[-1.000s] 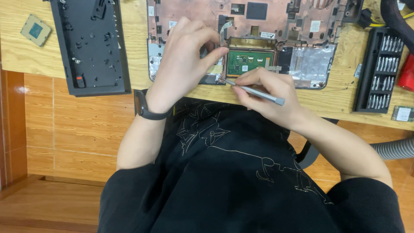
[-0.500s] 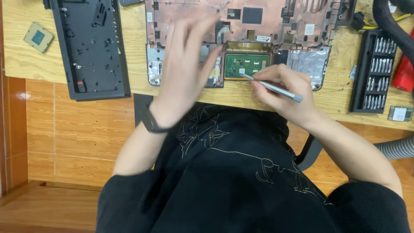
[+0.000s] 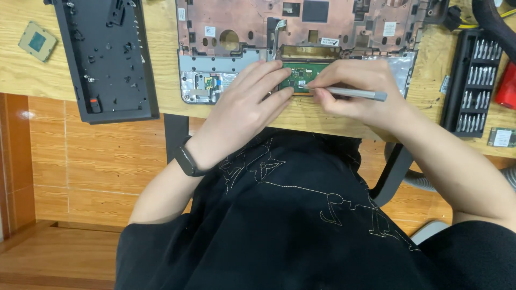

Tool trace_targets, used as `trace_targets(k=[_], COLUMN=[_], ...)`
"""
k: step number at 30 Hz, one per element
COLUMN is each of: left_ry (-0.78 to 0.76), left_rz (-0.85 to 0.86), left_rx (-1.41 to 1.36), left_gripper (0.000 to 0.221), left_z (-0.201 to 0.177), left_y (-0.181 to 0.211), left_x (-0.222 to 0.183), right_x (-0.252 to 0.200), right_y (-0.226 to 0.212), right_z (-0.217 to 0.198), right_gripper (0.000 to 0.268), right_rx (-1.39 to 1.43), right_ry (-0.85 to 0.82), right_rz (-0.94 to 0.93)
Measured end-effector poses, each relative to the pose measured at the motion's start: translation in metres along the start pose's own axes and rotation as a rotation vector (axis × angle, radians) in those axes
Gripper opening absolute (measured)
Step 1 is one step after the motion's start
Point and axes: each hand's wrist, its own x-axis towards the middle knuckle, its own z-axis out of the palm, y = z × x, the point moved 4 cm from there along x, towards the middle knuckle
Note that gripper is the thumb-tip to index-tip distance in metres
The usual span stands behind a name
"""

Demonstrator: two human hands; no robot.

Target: Disassembling a laptop to access internal components and cleaning them using a vacuum and tool.

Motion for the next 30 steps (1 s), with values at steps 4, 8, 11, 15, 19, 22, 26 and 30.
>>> trace_targets(k=[4,8,11,15,19,22,26,30], left_ry=[0.024,0.019,0.02,0.023,0.027,0.026,0.029,0.033], left_rz=[0.01,-0.003,-0.003,-0.005,0.006,0.009,0.022,0.05], left_rx=[-0.029,-0.053,-0.049,-0.06,-0.05,-0.048,-0.086,-0.083], left_gripper=[0.022,0.021,0.022,0.021,0.021,0.021,0.021,0.02], left_z=[-0.001,-0.003,-0.003,-0.002,-0.002,-0.006,-0.01,-0.011], left_y=[-0.002,-0.001,-0.002,-0.002,-0.002,0.0,0.003,0.006], left_x=[0.003,0.003,0.004,0.003,0.003,0.004,0.006,0.013], right_x=[0.0,-0.001,0.0,0.001,0.001,0.001,-0.003,-0.024], right_y=[0.006,0.008,0.006,0.005,0.003,0.004,0.003,0.004], right_z=[0.002,0.003,0.002,0.002,0.002,0.002,-0.01,-0.068], right_gripper=[0.009,0.011,0.01,0.007,0.008,0.009,0.01,0.026], right_rx=[0.033,0.043,0.034,0.034,0.042,0.036,0.082,0.121], right_ry=[-0.002,-0.004,0.014,0.001,0.018,0.019,0.025,0.257], right_rz=[-0.008,0.018,0.006,0.033,0.038,0.063,0.05,0.045])
